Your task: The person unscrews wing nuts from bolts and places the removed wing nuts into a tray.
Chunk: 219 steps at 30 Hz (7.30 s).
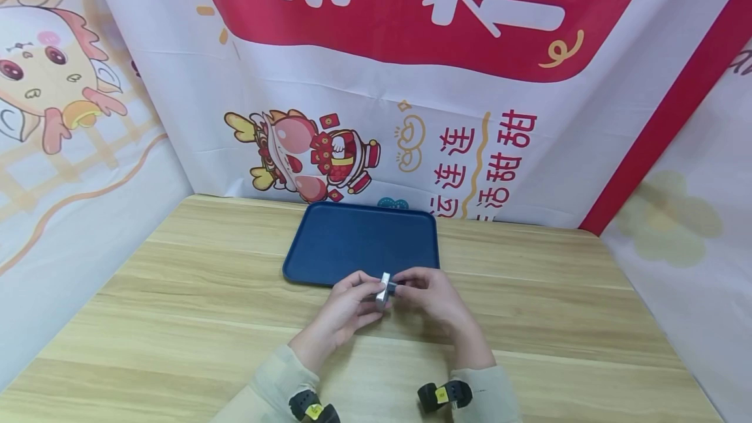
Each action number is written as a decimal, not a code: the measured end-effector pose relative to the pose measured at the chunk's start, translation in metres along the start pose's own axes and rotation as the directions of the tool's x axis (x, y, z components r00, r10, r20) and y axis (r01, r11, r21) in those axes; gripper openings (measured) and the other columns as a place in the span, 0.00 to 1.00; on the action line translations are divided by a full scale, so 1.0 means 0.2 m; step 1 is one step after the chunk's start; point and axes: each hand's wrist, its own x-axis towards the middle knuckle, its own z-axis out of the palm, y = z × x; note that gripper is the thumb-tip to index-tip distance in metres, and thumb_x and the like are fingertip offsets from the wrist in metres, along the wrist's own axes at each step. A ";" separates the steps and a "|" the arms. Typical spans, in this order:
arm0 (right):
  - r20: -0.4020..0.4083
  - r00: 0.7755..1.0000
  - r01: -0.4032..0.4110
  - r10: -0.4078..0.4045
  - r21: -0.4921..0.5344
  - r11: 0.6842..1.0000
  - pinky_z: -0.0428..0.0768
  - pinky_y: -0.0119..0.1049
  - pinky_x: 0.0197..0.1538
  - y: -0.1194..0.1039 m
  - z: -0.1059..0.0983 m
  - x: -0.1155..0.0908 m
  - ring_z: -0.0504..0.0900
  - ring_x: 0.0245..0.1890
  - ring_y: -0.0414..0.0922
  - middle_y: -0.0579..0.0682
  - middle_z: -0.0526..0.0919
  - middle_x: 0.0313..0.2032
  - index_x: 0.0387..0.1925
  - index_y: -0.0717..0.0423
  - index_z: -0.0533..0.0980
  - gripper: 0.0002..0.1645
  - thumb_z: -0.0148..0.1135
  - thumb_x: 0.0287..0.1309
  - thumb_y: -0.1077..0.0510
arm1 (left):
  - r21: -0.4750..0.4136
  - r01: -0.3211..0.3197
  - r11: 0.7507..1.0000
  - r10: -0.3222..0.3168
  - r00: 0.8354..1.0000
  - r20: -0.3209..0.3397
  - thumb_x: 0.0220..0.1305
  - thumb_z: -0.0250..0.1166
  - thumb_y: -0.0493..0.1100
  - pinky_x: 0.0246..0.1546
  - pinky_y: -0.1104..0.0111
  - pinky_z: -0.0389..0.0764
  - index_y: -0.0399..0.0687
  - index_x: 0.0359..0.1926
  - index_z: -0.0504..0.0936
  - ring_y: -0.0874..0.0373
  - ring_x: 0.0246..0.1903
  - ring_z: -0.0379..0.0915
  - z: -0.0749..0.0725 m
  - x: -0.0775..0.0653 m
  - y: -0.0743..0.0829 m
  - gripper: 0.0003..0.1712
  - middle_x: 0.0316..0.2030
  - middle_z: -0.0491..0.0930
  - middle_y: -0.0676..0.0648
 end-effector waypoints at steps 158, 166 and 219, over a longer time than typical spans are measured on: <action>0.012 0.999 0.035 -0.034 -0.008 0.999 0.78 0.39 0.45 0.01 -0.02 -0.01 0.77 0.39 0.50 0.53 0.79 0.37 0.49 0.63 0.76 0.12 0.61 0.64 0.66 | -0.007 -0.003 1.000 0.003 1.000 -0.011 0.65 0.66 0.41 0.41 0.62 0.82 0.49 0.38 0.78 0.59 0.31 0.84 0.00 0.01 -0.01 0.05 0.42 0.85 0.44; -0.013 0.998 0.058 -0.059 -0.060 0.997 0.75 0.38 0.42 0.01 -0.01 0.00 0.74 0.37 0.49 0.52 0.77 0.35 0.46 0.63 0.75 0.11 0.61 0.62 0.69 | -0.008 -0.004 1.000 0.004 1.000 -0.006 0.64 0.67 0.41 0.42 0.61 0.83 0.50 0.36 0.78 0.58 0.32 0.85 0.01 0.01 -0.01 0.05 0.43 0.85 0.43; 0.114 0.993 -0.021 0.011 0.088 0.996 0.79 0.39 0.45 0.03 -0.05 -0.01 0.79 0.40 0.45 0.52 0.82 0.40 0.54 0.65 0.75 0.19 0.64 0.63 0.62 | -0.015 -0.006 1.000 0.006 1.000 -0.007 0.64 0.67 0.41 0.41 0.61 0.83 0.50 0.36 0.78 0.57 0.31 0.84 0.01 0.01 -0.02 0.05 0.40 0.85 0.45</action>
